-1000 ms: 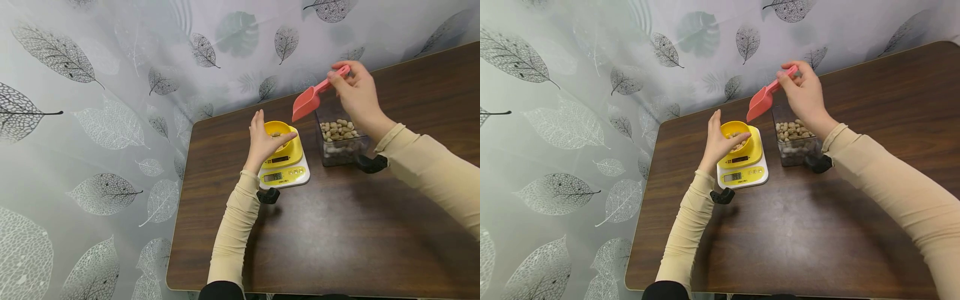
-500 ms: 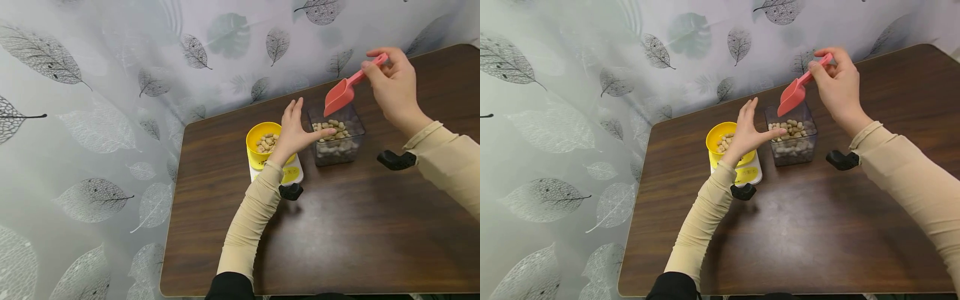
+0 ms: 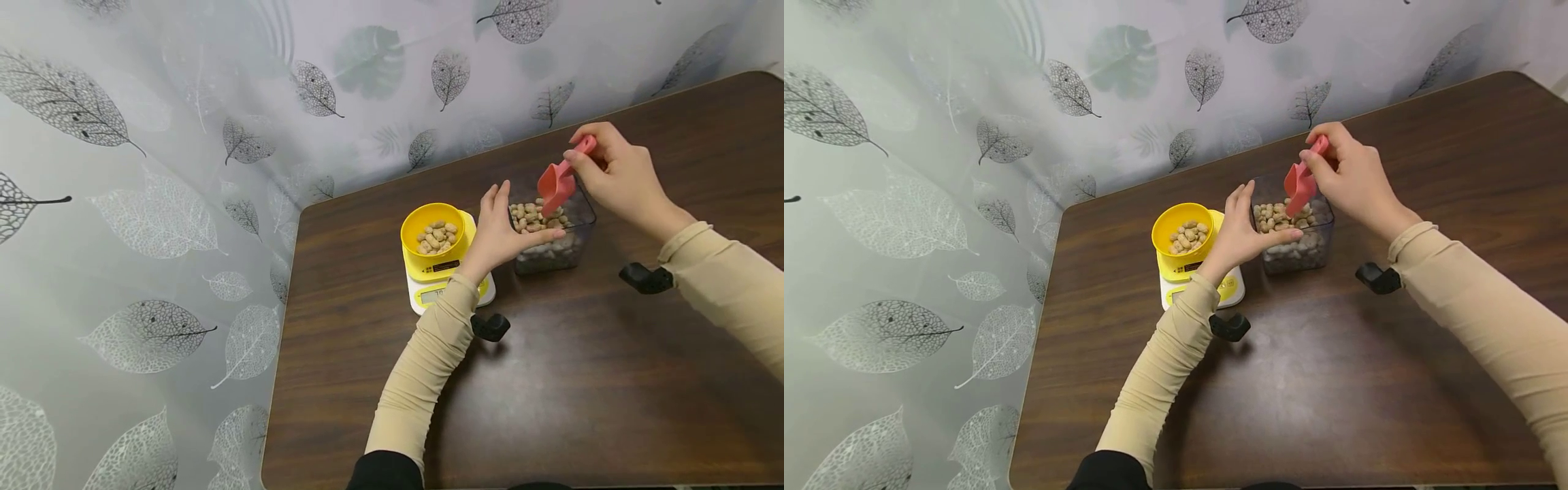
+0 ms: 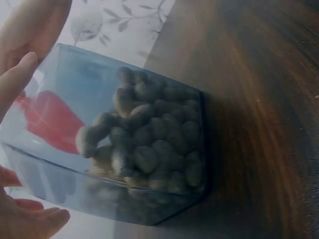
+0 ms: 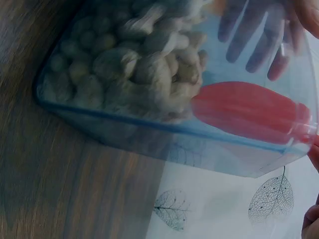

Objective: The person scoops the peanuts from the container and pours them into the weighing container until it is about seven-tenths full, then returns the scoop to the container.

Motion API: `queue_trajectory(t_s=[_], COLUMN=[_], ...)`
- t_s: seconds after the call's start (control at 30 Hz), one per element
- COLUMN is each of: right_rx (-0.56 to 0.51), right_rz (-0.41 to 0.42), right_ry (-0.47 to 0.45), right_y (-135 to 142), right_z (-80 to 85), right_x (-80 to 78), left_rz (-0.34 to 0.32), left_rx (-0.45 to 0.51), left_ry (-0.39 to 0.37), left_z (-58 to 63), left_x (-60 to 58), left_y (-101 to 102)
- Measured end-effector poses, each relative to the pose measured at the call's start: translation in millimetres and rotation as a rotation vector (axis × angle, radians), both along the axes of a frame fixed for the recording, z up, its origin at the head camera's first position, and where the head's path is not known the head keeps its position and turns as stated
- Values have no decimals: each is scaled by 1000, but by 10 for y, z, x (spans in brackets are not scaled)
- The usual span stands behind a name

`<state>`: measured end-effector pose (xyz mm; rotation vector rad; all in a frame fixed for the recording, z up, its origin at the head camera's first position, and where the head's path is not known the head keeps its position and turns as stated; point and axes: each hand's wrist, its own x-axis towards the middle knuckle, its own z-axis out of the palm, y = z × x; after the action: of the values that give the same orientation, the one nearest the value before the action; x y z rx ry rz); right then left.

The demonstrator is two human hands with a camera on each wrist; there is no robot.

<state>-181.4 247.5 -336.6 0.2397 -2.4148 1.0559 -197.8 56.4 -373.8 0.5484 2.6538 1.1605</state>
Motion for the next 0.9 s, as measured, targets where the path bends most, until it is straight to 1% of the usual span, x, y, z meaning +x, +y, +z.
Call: queue_trajectory(t_s=[0.23,0.33,0.5,0.63,0.73,0.77,0.9], right_rx=[195,231,214,171,133,126,107], right_rz=[60,73,73,73,65,62,54], right_ry=[7,3,-49,-137,-194,-206,-205], right_y=[-21,-26,-16,-6,-1,3,21], right_z=[-55,-112,-157,-166,-197,-208,-223], right_x=[3,5,21,-24,-46,-46,-54], left_rz=[18,18,13,14,15,15,14], left_rx=[46,61,63,58,55,54,51], left_ry=[-12,-6,0,20,14,14,21], left_z=[-69,-87,-115,-116,-117,-117,-115], left_x=[9,21,39,33,39,38,23], left_y=[-17,-27,-31,-33,-46,-47,-47])
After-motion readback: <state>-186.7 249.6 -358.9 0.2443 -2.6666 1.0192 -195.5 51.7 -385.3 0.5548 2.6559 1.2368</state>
